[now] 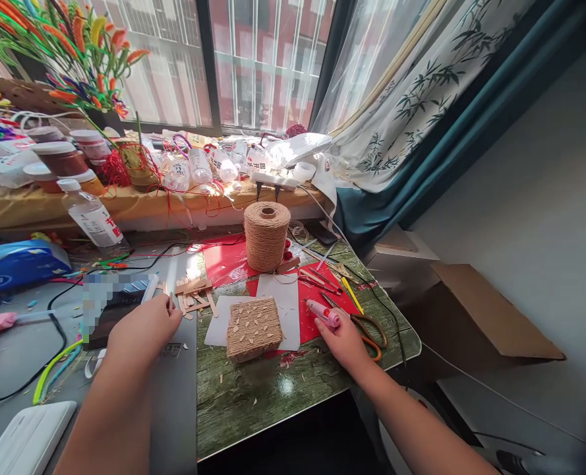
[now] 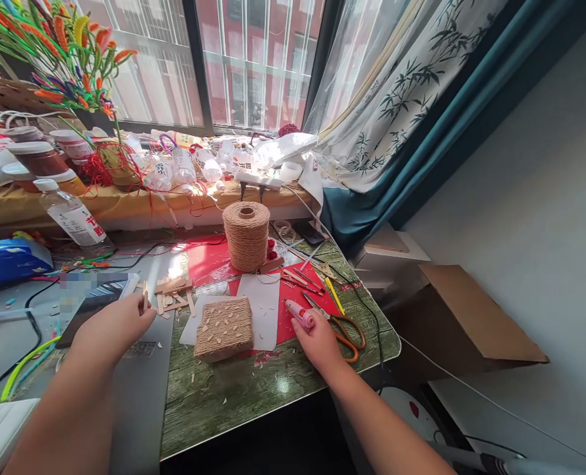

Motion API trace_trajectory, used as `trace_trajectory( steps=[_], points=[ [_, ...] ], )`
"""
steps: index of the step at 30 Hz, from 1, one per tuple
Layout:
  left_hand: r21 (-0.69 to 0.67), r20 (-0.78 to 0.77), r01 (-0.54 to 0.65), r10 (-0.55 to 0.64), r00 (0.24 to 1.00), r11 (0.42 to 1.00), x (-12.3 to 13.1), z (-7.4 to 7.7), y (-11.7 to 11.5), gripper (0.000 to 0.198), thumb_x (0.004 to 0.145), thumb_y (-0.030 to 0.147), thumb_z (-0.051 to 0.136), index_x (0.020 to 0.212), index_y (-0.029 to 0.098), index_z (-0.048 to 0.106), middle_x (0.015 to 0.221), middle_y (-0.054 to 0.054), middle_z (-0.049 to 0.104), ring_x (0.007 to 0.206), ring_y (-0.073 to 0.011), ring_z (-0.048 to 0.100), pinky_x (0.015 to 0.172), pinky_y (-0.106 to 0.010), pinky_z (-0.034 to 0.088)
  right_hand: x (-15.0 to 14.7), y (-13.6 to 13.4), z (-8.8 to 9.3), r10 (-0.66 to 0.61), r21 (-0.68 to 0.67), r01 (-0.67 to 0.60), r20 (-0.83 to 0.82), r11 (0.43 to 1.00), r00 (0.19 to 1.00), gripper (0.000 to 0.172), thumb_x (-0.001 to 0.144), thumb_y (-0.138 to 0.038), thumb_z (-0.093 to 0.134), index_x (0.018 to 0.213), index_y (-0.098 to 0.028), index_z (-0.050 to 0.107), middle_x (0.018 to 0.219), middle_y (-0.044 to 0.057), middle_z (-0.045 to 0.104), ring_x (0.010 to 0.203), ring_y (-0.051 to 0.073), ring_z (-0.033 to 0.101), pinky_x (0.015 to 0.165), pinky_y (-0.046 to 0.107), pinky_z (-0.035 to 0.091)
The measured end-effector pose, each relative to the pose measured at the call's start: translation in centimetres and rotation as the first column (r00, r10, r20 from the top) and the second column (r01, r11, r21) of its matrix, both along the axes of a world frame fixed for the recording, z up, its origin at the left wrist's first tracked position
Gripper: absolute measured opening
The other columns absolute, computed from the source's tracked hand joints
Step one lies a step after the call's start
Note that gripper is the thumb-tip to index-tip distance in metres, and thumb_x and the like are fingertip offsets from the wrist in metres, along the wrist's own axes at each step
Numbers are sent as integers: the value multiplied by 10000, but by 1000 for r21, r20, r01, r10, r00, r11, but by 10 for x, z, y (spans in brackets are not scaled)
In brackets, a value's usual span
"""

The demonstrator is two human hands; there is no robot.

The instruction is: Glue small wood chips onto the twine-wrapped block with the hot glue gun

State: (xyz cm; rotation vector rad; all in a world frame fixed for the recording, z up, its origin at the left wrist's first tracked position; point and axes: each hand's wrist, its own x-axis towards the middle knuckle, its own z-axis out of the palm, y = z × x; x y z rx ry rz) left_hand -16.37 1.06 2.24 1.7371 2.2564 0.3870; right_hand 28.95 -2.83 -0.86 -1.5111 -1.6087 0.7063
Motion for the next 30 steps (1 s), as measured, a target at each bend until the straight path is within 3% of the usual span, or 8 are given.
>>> trace_trajectory(
  steps=[3, 5, 7, 10, 13, 16, 25, 30],
  points=[
    [88, -50, 21, -17, 999, 996, 31, 17, -2, 317, 959, 484, 449, 777, 248, 557, 793, -76, 684, 670, -257, 596, 578, -323, 314, -2, -2, 1, 15, -31, -14, 55, 999, 998, 267, 935, -472, 649, 943, -210, 695, 945, 68, 669, 890, 258, 616, 875, 397, 492],
    [212, 18, 89, -94, 995, 973, 51, 21, -4, 357, 1009, 507, 390, 839, 249, 569, 863, -67, 690, 764, -248, 614, 606, -310, 339, 3, -5, 5, 18, -51, -15, 62, 999, 998, 336, 882, -500, 715, 1053, -210, 696, 1037, 81, 681, 958, 278, 627, 912, 414, 492],
    [307, 102, 120, -158, 982, 944, 64, 20, -6, 363, 1026, 512, 385, 875, 249, 585, 888, -53, 696, 805, -236, 626, 641, -298, 367, 15, -8, 10, 23, -27, -22, 34, 999, 999, 433, 883, -512, 710, 1201, -222, 669, 1149, 98, 677, 1040, 296, 630, 952, 425, 491],
    [392, 210, 106, -200, 957, 914, 71, 12, -7, 334, 1027, 489, 418, 937, 250, 632, 899, -40, 714, 816, -226, 646, 672, -289, 397, 46, -10, 18, -16, 62, 12, 53, 998, 998, 352, 1004, -429, 514, 1270, -230, 631, 1227, 116, 656, 1121, 287, 621, 988, 408, 480],
    [448, 260, 86, -221, 940, 890, 71, 7, -9, 329, 1019, 472, 444, 985, 241, 676, 898, -36, 728, 828, -224, 660, 696, -285, 419, 81, -8, 19, -25, -62, 54, 398, 997, 917, 189, 919, -281, 600, 1070, -203, 681, 1105, 119, 670, 1086, 289, 620, 970, 391, 459],
    [484, 290, 41, -205, 935, 874, 70, 8, -11, 342, 1014, 467, 447, 942, 233, 685, 885, -32, 729, 836, -222, 661, 722, -284, 434, 105, -5, 13, 97, -220, 47, 601, 974, 793, 325, 779, -198, 713, 1101, -175, 684, 1109, 128, 672, 1104, 302, 616, 949, 369, 444],
    [539, 443, -192, -82, 893, 820, 75, 14, -12, 320, 997, 415, 402, 972, 207, 644, 856, -49, 664, 804, -212, 617, 724, -287, 469, 118, -7, 3, 132, -346, 111, 606, 932, 784, 360, 652, -90, 707, 1004, -151, 658, 1012, 128, 691, 872, 251, 649, 710, 297, 408],
    [592, 547, -233, -172, 819, 772, 85, 37, -20, 335, 1004, 463, 470, 998, 189, 662, 725, -7, 576, 649, -167, 523, 641, -270, 432, 137, -16, 5, -66, -244, 223, 520, 944, 852, 328, 657, -156, 727, 974, -173, 646, 1048, 137, 693, 895, 264, 658, 719, 311, 435]
  ],
)
